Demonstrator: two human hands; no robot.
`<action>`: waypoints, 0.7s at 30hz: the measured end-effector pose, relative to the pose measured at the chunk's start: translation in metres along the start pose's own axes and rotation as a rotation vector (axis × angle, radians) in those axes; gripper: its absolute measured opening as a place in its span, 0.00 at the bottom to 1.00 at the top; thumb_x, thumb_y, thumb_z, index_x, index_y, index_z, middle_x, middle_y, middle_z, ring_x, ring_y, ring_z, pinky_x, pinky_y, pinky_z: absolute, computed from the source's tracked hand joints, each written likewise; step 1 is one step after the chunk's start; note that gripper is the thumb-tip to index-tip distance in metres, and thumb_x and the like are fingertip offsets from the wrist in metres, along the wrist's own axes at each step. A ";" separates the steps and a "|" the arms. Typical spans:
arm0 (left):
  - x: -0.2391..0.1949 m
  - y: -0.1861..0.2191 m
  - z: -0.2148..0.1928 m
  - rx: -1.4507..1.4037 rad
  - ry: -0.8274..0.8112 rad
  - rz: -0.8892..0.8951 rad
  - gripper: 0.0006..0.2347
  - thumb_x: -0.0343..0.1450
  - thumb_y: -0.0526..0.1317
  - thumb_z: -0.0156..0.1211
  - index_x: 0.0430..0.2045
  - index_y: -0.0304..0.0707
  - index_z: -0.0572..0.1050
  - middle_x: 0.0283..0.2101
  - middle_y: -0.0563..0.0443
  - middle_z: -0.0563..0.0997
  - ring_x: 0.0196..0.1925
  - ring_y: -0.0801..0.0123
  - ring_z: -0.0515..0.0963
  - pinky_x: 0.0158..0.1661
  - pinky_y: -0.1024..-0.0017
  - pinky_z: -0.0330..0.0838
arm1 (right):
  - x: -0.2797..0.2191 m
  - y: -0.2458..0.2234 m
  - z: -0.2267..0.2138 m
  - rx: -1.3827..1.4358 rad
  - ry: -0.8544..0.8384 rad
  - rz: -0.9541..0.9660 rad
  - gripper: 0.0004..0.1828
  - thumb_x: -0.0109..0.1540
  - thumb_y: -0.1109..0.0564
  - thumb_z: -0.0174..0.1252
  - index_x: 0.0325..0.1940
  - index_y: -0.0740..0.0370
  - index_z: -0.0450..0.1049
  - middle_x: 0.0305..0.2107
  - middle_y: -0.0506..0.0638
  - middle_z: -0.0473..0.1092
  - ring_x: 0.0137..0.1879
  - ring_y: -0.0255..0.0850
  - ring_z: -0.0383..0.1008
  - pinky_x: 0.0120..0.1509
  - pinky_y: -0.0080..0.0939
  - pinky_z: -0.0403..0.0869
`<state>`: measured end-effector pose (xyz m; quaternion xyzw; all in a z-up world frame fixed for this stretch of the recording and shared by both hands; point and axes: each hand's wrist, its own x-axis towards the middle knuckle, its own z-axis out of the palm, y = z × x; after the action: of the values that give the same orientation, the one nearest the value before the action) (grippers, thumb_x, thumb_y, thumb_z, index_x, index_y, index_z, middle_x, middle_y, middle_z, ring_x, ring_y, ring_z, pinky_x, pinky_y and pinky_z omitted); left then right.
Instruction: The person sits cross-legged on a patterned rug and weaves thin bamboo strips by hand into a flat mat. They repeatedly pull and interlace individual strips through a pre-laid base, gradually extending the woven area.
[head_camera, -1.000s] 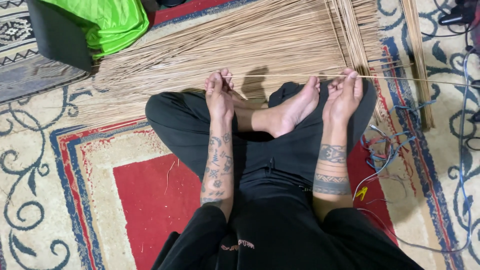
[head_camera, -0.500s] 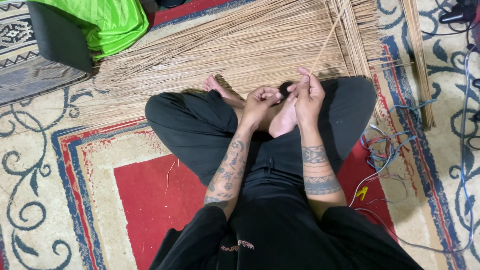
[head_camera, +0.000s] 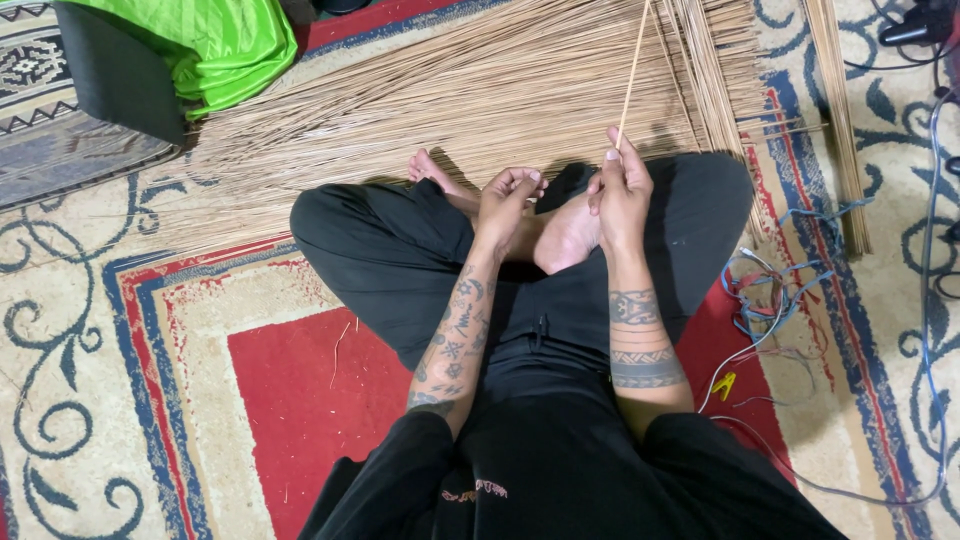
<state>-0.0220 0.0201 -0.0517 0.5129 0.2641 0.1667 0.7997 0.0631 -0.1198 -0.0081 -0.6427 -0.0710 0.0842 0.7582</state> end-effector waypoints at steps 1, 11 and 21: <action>-0.001 -0.001 0.002 0.009 -0.029 0.015 0.05 0.73 0.39 0.63 0.39 0.40 0.80 0.35 0.49 0.86 0.35 0.76 0.85 0.33 0.85 0.72 | 0.001 -0.001 -0.002 -0.019 -0.002 -0.026 0.20 0.75 0.60 0.47 0.71 0.56 0.69 0.15 0.54 0.63 0.11 0.36 0.61 0.14 0.26 0.57; 0.036 0.012 0.084 -0.062 -0.216 0.181 0.10 0.81 0.40 0.48 0.51 0.39 0.76 0.41 0.44 0.86 0.43 0.68 0.84 0.41 0.80 0.73 | -0.053 -0.006 -0.038 -0.295 -0.206 0.079 0.16 0.71 0.62 0.49 0.61 0.61 0.77 0.17 0.50 0.66 0.14 0.32 0.65 0.16 0.29 0.60; 0.126 0.007 0.138 -0.084 -0.054 0.135 0.14 0.78 0.42 0.42 0.37 0.30 0.76 0.19 0.47 0.77 0.20 0.68 0.72 0.26 0.71 0.67 | -0.148 -0.056 -0.127 -0.413 -0.201 0.331 0.20 0.73 0.52 0.46 0.65 0.62 0.72 0.22 0.43 0.60 0.25 0.28 0.57 0.29 0.28 0.59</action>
<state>0.1614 -0.0107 -0.0302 0.4996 0.2001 0.2175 0.8143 -0.0521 -0.2831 0.0264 -0.7748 -0.0554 0.2541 0.5762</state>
